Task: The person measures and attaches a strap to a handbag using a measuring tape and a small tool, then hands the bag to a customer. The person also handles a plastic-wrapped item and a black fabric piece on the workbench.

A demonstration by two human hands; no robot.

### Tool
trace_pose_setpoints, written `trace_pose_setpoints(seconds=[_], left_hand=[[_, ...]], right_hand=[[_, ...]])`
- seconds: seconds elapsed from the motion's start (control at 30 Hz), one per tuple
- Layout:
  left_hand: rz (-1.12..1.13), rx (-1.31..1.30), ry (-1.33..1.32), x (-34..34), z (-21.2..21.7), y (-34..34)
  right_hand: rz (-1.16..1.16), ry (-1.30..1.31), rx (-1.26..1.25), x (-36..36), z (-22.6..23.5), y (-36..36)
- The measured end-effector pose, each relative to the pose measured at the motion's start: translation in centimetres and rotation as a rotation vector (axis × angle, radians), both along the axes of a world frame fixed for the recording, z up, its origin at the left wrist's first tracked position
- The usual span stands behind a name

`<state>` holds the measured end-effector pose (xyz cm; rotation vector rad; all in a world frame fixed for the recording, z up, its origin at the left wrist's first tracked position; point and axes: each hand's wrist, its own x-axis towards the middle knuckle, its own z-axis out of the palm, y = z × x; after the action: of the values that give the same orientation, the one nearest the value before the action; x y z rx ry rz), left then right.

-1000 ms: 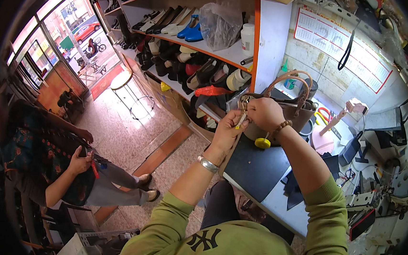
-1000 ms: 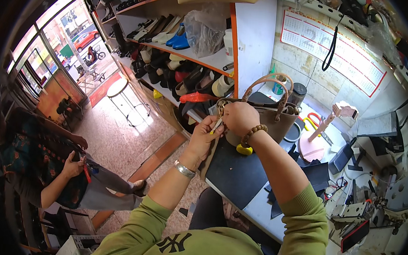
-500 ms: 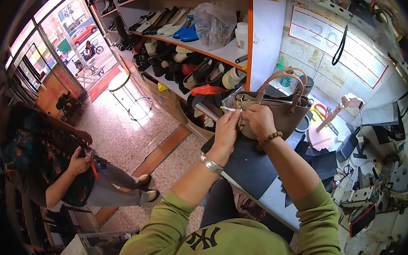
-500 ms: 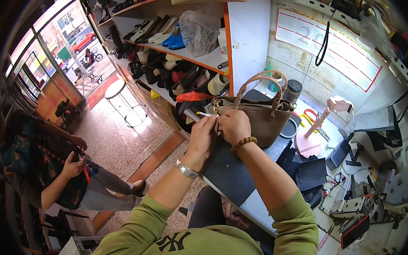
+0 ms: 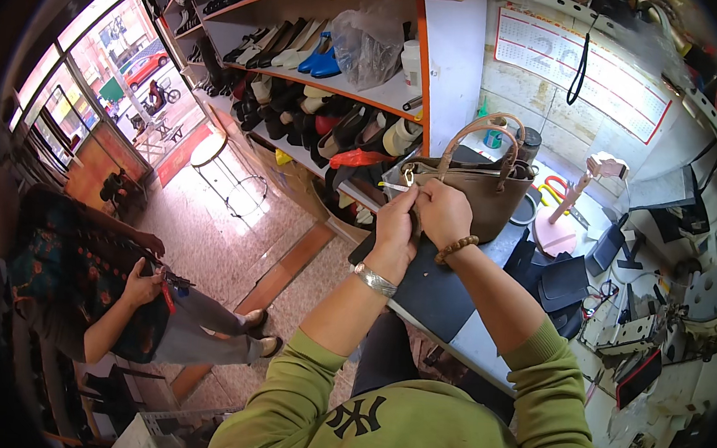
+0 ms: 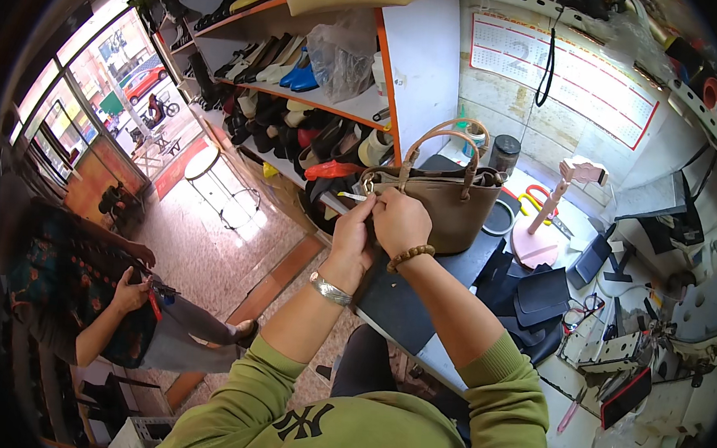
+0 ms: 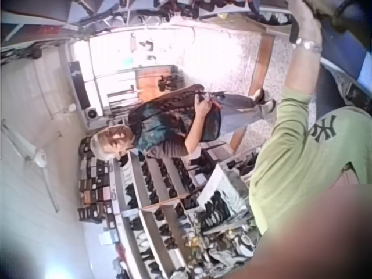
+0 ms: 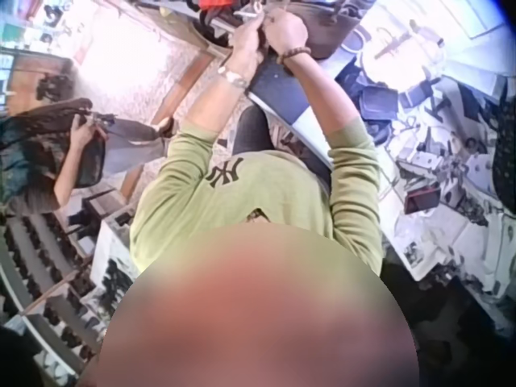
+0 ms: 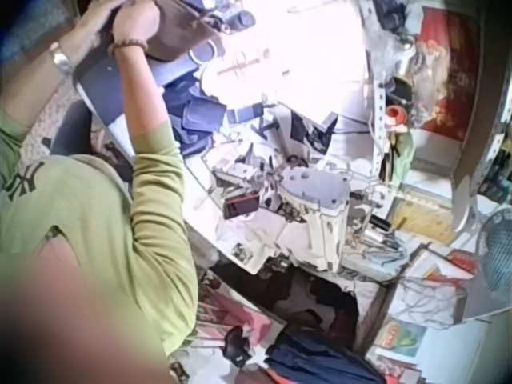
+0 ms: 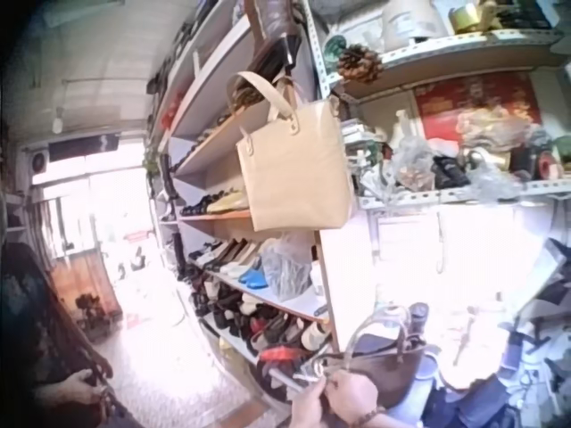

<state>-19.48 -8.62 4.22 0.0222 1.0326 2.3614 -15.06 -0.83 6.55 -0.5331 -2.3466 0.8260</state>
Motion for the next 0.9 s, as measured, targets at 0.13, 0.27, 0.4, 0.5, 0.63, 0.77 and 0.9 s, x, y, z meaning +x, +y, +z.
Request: trace_pose_setpoints(seconds=[0.13,0.27,0.4,0.5,0.63,0.77,0.9], left_hand=[[-0.039,0.072,-0.051,-0.3,-0.2,0.4],[-0.090,0.085,-0.115,-0.2,0.0,0.4],[-0.153,0.104,-0.129,-0.3,-0.3,0.2],[-0.187,0.101,-0.086,-0.8,-0.7,0.1],[-0.143,0.042,-0.042,-1.0,-0.6,-0.1],[-0.249,-0.047,0.044,-0.5,0.6,-0.8],[-0.244,-0.134,0.000,-0.2,1.4,-0.7]], right_hand=[[0.018,0.048,0.142,0.6,0.2,-0.2],[0.016,0.024,0.226,1.2,0.6,0.0],[-0.009,-0.008,0.239,1.6,0.9,-0.3],[0.003,-0.036,0.269,1.7,1.0,-0.8],[0.016,-0.024,0.092,1.5,0.9,-1.0],[0.255,0.046,-0.973,1.6,0.6,-0.8],[0.229,0.195,-1.343,1.9,0.0,-1.5]])
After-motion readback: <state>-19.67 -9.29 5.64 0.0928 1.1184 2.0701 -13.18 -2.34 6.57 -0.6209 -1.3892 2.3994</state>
